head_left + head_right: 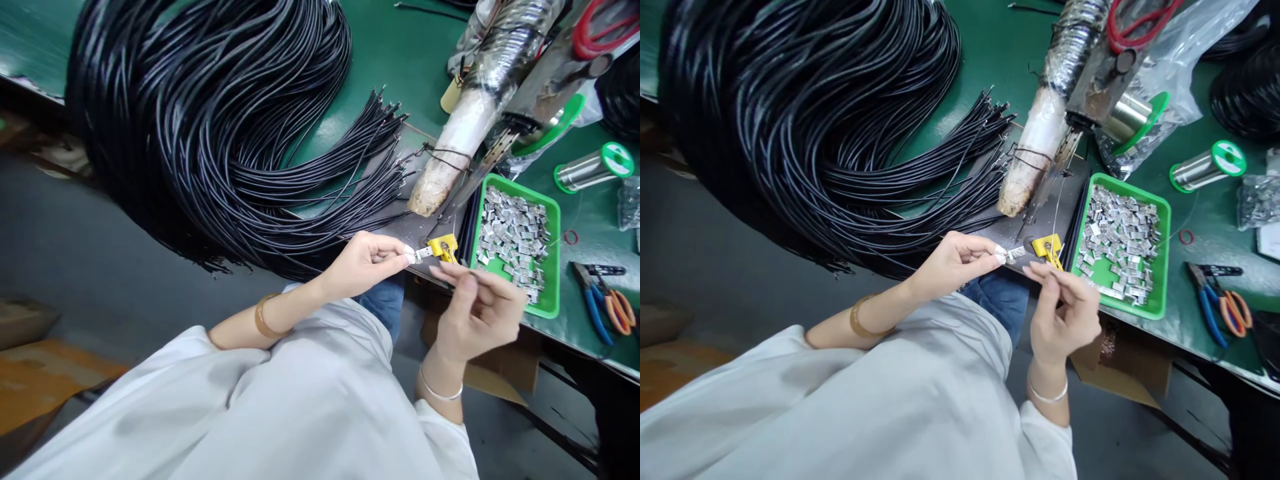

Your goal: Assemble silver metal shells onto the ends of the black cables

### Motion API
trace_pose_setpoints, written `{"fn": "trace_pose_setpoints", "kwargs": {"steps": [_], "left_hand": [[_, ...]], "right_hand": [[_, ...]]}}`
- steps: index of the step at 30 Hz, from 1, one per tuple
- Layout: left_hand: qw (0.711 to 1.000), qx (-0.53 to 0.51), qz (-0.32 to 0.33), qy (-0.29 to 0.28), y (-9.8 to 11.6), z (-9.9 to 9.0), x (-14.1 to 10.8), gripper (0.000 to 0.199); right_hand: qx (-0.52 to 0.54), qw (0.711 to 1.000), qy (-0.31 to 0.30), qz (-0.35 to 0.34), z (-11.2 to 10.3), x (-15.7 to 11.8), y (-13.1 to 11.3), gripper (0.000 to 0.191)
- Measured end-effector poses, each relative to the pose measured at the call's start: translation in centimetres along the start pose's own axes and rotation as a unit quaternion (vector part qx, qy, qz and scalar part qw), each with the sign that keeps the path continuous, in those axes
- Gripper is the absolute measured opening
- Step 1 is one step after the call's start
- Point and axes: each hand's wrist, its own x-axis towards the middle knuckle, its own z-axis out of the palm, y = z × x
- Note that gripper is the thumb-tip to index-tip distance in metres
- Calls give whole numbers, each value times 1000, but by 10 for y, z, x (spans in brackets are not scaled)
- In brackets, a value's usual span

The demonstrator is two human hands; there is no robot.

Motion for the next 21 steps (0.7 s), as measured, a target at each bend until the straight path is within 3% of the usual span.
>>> {"fn": "trace_pose_setpoints", "kwargs": {"steps": [4,6,10,21], "left_hand": [[1000,5,-3,2,0,1,5,20],[1000,5,9,16,-1,1,8,19],[999,16,31,30,-4,2,14,17],[995,53,66,42,8,5,13,13]], "right_hand": [[-45,994,-103,-1,5,-2,8,11],[-56,990,-126,-25,7,-1,11,13],[-104,983,-112,-96,11,0,15,16],[-97,985,-77,-117,17,10,3,25]]}}
